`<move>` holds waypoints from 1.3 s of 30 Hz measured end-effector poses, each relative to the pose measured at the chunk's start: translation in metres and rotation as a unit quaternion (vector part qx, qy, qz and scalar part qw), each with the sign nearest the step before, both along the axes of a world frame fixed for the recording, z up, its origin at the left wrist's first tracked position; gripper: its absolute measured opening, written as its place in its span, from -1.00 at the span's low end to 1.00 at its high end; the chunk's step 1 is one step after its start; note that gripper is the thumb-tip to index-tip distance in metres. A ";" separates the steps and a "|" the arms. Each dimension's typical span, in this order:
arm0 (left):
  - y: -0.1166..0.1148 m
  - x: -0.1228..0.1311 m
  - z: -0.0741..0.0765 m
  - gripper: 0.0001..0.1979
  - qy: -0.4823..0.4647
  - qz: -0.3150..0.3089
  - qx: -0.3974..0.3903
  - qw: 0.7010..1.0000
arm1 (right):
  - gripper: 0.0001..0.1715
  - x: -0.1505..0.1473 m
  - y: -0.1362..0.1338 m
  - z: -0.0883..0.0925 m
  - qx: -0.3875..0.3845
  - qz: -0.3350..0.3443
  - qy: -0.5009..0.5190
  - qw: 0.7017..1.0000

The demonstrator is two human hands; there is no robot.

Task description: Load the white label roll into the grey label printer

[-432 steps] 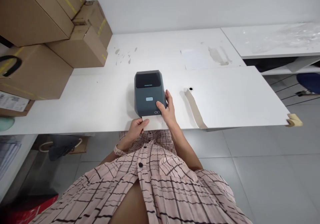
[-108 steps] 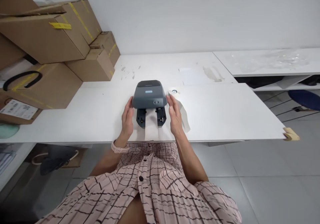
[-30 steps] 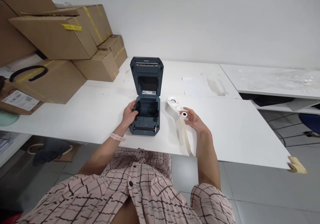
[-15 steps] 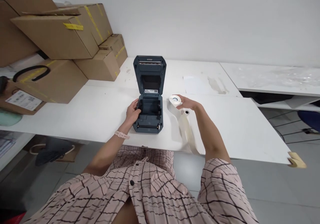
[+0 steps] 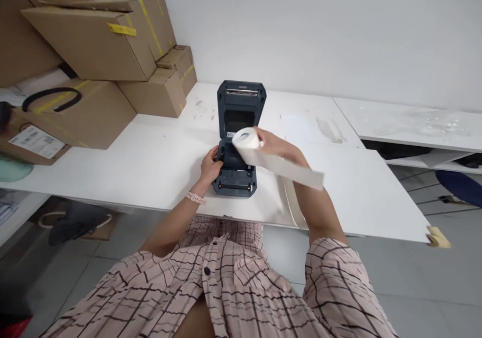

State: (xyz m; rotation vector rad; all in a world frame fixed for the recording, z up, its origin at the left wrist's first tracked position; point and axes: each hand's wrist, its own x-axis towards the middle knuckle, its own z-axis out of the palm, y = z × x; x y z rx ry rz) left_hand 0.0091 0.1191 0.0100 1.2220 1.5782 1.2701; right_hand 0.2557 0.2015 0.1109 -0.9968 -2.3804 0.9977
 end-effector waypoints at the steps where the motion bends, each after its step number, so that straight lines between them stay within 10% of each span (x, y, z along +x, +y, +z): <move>1: 0.000 0.000 -0.001 -0.20 -0.002 0.003 -0.002 1.000 | -0.22 -0.017 -0.003 0.006 0.016 0.017 -0.060 0.998; 11: -0.002 0.002 -0.001 -0.24 0.010 0.015 -0.001 1.000 | -0.26 -0.094 -0.005 -0.013 0.094 0.048 -0.371 0.922; 16: -0.005 0.002 0.003 -0.26 0.016 0.011 -0.001 1.000 | -0.19 -0.072 -0.025 -0.026 0.100 0.030 -0.282 0.954; 25: -0.002 0.001 -0.004 -0.25 -0.022 0.012 0.017 1.000 | -0.36 -0.046 -0.148 -0.072 0.188 -0.049 -0.155 0.969; 39: -0.019 0.004 -0.010 -0.39 -0.036 -0.011 0.043 0.998 | -0.41 -0.059 -0.171 -0.085 0.269 -0.120 -0.175 0.939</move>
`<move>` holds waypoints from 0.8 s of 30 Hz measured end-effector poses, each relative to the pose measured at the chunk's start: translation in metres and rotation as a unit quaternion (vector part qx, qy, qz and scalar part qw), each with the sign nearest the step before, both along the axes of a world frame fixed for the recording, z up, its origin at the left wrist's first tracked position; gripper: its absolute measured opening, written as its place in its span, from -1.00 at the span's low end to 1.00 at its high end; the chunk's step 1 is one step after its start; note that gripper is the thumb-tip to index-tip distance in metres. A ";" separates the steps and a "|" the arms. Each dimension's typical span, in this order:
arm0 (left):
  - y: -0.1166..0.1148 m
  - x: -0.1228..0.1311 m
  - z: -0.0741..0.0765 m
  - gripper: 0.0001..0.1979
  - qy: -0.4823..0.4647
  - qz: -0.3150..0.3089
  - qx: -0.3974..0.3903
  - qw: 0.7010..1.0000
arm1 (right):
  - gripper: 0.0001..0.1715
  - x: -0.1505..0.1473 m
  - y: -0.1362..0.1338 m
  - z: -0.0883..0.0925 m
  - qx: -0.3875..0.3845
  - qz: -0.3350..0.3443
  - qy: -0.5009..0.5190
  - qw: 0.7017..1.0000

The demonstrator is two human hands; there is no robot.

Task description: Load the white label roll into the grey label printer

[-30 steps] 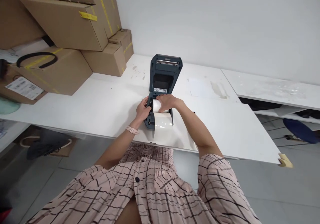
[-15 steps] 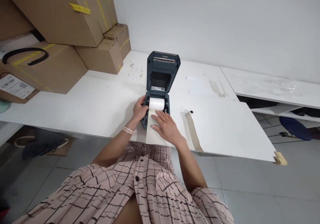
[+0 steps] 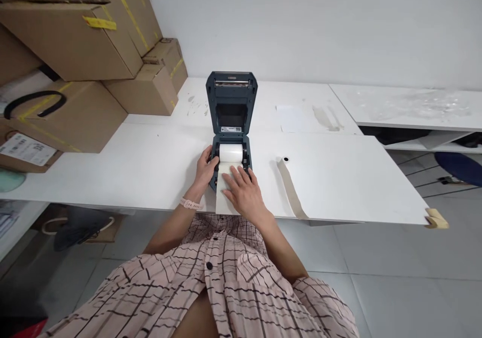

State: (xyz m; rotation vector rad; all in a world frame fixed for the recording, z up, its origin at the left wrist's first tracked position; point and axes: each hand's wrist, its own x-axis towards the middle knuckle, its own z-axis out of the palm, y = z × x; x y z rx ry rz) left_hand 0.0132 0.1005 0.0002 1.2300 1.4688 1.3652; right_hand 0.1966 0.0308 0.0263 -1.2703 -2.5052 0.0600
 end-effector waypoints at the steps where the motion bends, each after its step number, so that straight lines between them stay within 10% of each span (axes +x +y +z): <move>1: -0.010 0.003 0.001 -0.40 0.033 0.013 0.008 0.999 | -0.41 -0.002 -0.004 -0.001 0.001 -0.005 0.004 1.000; 10: -0.052 0.020 0.005 -0.55 0.393 -0.093 0.154 0.902 | -0.61 0.034 0.017 0.028 -0.095 0.059 0.232 0.966; 15: -0.058 0.021 0.003 -0.55 0.450 -0.102 0.191 0.866 | -0.35 0.050 0.104 0.082 0.033 -0.019 0.404 0.914; 20: -0.094 0.027 -0.006 -0.51 0.462 -0.117 0.246 0.844 | -0.03 0.023 0.212 0.122 -0.007 -0.013 0.402 0.916; 24: -0.115 0.025 -0.013 -0.50 0.467 -0.101 0.290 0.829 | -0.03 0.004 0.238 0.134 -0.049 0.003 0.400 0.915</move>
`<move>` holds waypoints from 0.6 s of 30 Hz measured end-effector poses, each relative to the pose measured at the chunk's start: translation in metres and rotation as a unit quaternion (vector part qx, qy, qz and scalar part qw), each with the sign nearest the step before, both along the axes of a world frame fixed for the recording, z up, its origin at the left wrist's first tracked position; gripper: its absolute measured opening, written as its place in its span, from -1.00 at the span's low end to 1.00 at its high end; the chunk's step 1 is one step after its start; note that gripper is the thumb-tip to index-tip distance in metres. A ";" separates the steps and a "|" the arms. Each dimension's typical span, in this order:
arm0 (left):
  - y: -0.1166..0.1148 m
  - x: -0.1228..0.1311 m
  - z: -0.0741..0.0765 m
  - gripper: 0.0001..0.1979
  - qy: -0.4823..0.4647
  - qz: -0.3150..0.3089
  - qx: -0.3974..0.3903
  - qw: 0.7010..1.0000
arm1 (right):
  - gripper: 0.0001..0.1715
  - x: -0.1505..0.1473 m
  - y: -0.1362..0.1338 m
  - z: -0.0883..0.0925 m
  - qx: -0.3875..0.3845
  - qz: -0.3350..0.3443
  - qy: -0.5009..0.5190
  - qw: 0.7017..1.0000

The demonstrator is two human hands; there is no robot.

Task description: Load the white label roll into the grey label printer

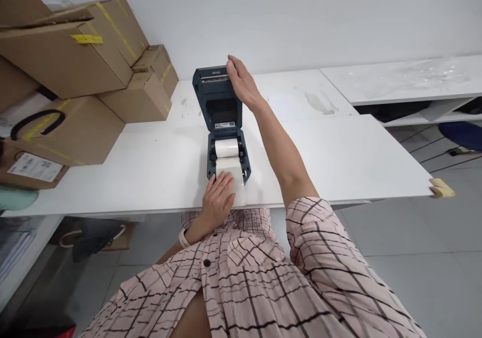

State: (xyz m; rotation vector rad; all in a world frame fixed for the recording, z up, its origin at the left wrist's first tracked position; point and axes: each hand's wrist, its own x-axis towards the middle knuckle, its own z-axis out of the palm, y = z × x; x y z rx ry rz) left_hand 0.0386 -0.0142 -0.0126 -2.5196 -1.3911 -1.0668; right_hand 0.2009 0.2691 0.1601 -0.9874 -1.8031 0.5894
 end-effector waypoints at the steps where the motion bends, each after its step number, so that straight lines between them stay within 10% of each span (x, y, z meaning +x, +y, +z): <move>1: -0.002 -0.001 0.000 -0.51 -0.002 -0.001 0.006 1.000 | -0.05 -0.001 -0.006 0.000 0.003 0.001 0.007 1.000; 10: -0.012 -0.013 0.013 -0.73 -0.156 -0.017 0.000 0.988 | -0.53 0.008 -0.163 -0.063 0.132 -0.058 0.077 0.987; 15: -0.008 -0.017 0.026 -0.70 -0.281 0.116 -0.003 0.953 | -0.68 0.002 -0.205 -0.113 0.005 -0.109 0.062 0.992; 18: 0.014 -0.018 0.032 -0.37 -0.354 0.172 -0.113 0.912 | -0.35 0.002 -0.204 -0.132 -0.069 -0.121 0.125 0.982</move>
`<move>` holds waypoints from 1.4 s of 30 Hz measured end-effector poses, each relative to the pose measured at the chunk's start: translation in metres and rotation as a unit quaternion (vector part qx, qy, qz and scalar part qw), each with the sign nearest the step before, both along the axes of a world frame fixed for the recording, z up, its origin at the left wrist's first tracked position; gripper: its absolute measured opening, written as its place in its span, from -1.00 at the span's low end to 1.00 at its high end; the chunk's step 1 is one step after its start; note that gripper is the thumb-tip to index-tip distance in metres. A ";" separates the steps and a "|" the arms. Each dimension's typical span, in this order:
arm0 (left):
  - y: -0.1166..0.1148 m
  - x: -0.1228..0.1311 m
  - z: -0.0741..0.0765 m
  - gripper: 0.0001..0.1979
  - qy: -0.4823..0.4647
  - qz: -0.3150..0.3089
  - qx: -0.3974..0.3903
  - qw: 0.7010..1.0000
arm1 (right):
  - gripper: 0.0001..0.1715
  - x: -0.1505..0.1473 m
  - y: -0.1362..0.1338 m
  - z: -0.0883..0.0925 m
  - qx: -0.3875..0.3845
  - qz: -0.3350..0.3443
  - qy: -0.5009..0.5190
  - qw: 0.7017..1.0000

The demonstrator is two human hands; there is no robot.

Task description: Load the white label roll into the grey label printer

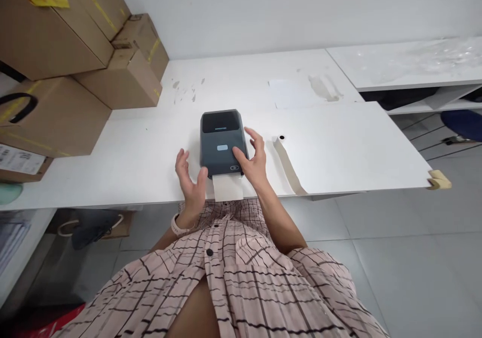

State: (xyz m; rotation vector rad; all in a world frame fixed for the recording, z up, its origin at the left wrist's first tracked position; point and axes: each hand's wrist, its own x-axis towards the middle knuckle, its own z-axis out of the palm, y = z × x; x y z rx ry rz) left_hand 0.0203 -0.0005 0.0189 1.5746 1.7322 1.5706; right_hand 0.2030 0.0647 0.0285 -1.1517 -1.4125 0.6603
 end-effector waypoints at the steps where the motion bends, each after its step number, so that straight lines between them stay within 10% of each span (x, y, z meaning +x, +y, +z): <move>1: 0.008 -0.001 0.000 -0.27 -0.042 -0.015 -0.057 0.997 | -0.17 0.001 0.002 -0.005 -0.036 0.007 0.030 0.999; 8: 0.030 -0.006 -0.001 -0.25 -0.204 -0.219 -0.214 0.930 | 0.26 0.005 0.004 -0.028 -0.253 0.142 0.180 0.940; 24: 0.022 0.001 -0.012 -0.37 -0.160 -0.143 -0.170 0.962 | 0.11 -0.005 0.000 -0.047 -0.208 0.118 0.141 0.961; 28: -0.011 0.002 -0.019 -0.43 -0.066 -0.012 -0.098 0.993 | 0.15 -0.005 0.001 -0.044 -0.206 0.125 0.140 0.960; 36: -0.022 0.014 -0.008 -0.50 -0.311 -0.202 -0.349 0.861 | 0.17 -0.006 0.003 -0.044 -0.202 0.116 0.175 0.957; 42: -0.011 0.013 -0.010 -0.46 -0.302 -0.182 -0.350 0.868 | 0.06 -0.007 -0.001 -0.040 -0.184 0.099 0.152 0.966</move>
